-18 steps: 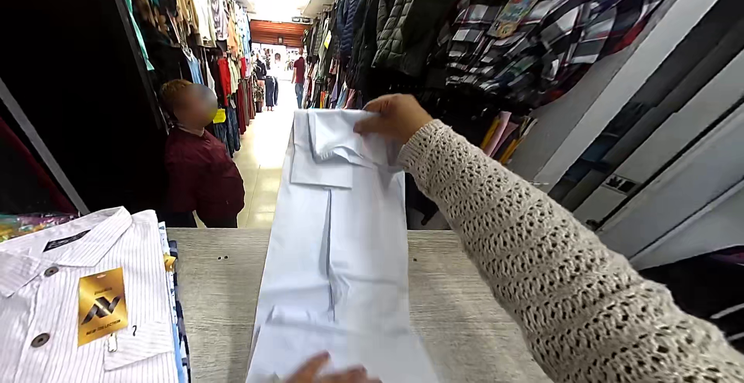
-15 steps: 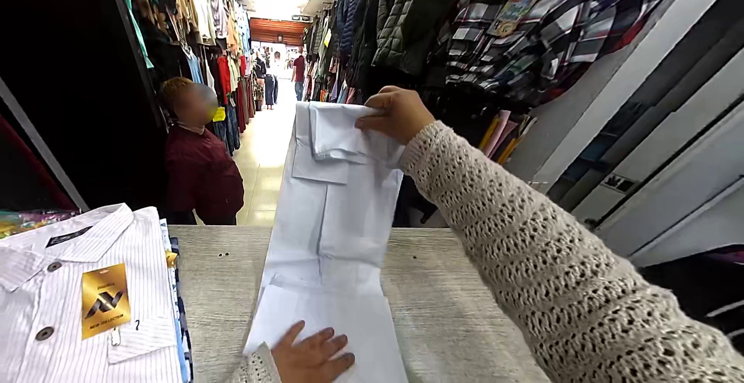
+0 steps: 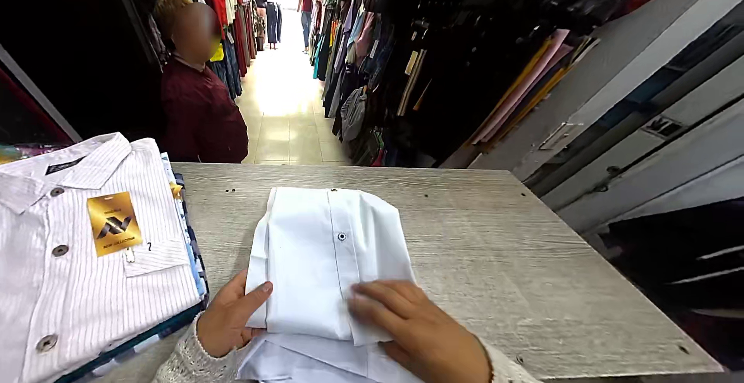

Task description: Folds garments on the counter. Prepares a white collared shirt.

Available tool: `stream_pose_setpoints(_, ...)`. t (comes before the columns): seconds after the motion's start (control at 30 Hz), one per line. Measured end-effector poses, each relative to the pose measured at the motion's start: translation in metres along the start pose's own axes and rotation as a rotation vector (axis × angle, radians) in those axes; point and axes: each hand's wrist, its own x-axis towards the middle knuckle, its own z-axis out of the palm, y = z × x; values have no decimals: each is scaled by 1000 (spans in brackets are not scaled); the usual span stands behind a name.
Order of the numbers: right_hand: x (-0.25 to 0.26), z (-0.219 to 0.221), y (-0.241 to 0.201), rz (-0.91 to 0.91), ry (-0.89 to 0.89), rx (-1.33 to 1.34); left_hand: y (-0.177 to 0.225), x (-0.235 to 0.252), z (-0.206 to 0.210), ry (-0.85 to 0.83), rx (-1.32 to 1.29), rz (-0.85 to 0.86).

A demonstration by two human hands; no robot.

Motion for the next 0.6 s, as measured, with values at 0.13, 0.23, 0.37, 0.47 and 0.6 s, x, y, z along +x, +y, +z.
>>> stream_pose_setpoints(0.13,-36,-6,27,140,135,-100,-2,3,7,30,15,83)
stream_pose_setpoints(0.23,-47,-14,22,87,274,-140,2,0,4,40,59,200)
stream_pose_setpoints(0.37,-50,-25,-12,7,314,-89,5,-10,-15,21,168,317)
stream_pose_setpoints(0.47,-60,-12,-25,35,196,83,-13,-26,-21,123,419,376)
stream_pose_setpoints(0.6,-81,-11,-20,395,311,230,-36,-49,-28,233,547,454)
